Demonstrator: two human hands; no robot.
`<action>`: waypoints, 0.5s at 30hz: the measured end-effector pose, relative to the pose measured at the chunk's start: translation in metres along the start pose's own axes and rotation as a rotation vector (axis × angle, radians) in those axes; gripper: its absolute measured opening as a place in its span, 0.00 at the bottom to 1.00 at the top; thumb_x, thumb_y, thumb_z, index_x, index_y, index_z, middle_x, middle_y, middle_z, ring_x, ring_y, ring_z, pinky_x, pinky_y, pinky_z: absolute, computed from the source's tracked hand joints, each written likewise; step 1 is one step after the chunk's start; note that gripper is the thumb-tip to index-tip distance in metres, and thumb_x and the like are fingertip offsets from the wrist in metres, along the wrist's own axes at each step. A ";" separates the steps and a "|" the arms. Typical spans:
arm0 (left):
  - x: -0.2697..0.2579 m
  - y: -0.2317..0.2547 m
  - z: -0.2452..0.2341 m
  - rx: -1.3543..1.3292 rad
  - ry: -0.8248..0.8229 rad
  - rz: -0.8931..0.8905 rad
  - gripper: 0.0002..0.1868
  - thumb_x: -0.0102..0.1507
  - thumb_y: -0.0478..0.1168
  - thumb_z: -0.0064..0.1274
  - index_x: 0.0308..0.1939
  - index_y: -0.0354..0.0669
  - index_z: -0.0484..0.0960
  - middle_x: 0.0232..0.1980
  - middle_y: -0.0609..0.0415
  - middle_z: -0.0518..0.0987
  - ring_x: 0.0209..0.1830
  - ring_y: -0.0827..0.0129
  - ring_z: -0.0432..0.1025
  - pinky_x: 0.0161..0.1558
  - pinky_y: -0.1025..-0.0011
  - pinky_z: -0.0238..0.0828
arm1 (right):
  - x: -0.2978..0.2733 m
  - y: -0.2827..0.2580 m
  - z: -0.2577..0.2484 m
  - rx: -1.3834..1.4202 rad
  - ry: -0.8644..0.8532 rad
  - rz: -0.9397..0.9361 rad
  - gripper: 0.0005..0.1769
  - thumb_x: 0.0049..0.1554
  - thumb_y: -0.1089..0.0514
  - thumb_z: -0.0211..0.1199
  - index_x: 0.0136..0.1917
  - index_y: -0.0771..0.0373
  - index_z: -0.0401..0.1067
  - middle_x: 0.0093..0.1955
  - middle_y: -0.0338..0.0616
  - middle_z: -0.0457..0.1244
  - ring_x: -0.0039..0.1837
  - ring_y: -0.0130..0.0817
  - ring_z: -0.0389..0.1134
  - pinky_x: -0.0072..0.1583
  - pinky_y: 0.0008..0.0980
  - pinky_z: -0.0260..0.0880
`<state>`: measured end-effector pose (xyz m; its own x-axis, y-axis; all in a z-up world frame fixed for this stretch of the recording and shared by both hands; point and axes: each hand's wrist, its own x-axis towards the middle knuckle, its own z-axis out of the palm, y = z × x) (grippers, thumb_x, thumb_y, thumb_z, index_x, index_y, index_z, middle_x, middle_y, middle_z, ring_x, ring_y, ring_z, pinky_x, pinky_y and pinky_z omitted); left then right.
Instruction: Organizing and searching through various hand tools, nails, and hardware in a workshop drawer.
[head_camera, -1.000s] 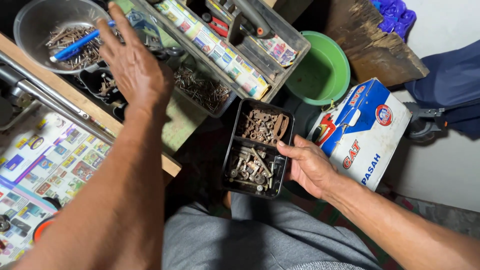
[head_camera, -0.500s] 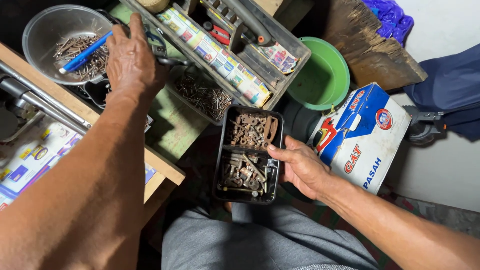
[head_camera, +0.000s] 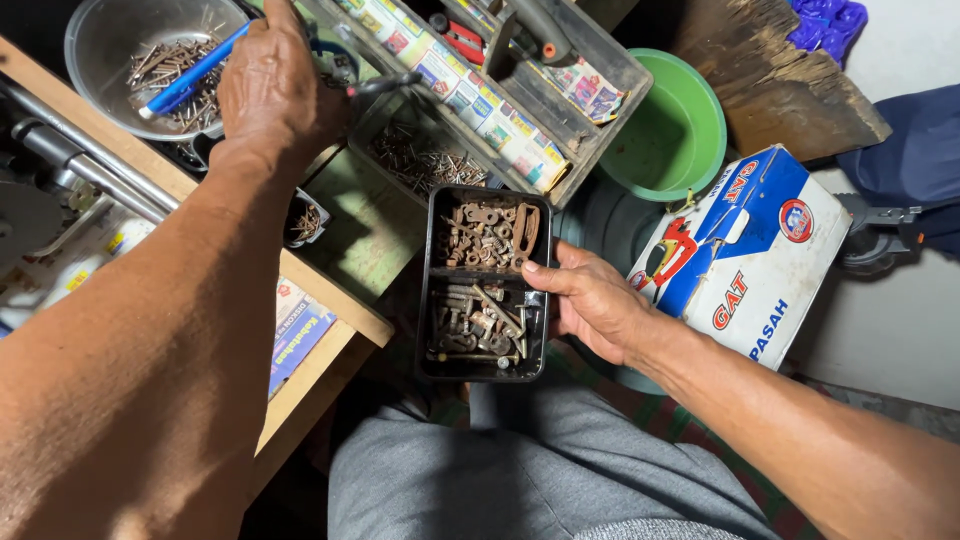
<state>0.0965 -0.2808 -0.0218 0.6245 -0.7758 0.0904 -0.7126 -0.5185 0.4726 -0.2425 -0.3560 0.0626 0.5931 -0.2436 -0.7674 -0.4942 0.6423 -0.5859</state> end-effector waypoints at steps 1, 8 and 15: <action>0.002 -0.001 0.002 0.000 -0.001 -0.002 0.34 0.54 0.38 0.66 0.57 0.27 0.64 0.51 0.26 0.75 0.51 0.33 0.71 0.51 0.47 0.70 | 0.001 0.002 -0.001 -0.001 0.000 0.002 0.28 0.60 0.55 0.56 0.72 0.61 0.62 0.66 0.46 0.66 0.63 0.40 0.71 0.59 0.52 0.76; 0.015 -0.008 0.044 -0.123 0.108 -0.165 0.32 0.58 0.31 0.62 0.62 0.28 0.63 0.55 0.30 0.76 0.55 0.37 0.74 0.57 0.52 0.72 | 0.002 0.004 -0.001 -0.032 0.035 0.018 0.27 0.61 0.55 0.56 0.72 0.62 0.63 0.66 0.47 0.67 0.63 0.40 0.71 0.59 0.52 0.76; -0.011 0.014 -0.003 -0.261 0.167 -0.127 0.41 0.50 0.25 0.60 0.64 0.26 0.58 0.54 0.26 0.73 0.49 0.35 0.72 0.51 0.51 0.73 | 0.003 -0.004 0.007 -0.051 0.017 0.011 0.30 0.59 0.53 0.58 0.73 0.59 0.62 0.67 0.45 0.66 0.64 0.40 0.70 0.58 0.53 0.76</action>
<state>0.0810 -0.2786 -0.0142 0.7618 -0.6306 0.1485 -0.5334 -0.4805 0.6962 -0.2341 -0.3539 0.0642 0.5769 -0.2490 -0.7779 -0.5324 0.6076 -0.5893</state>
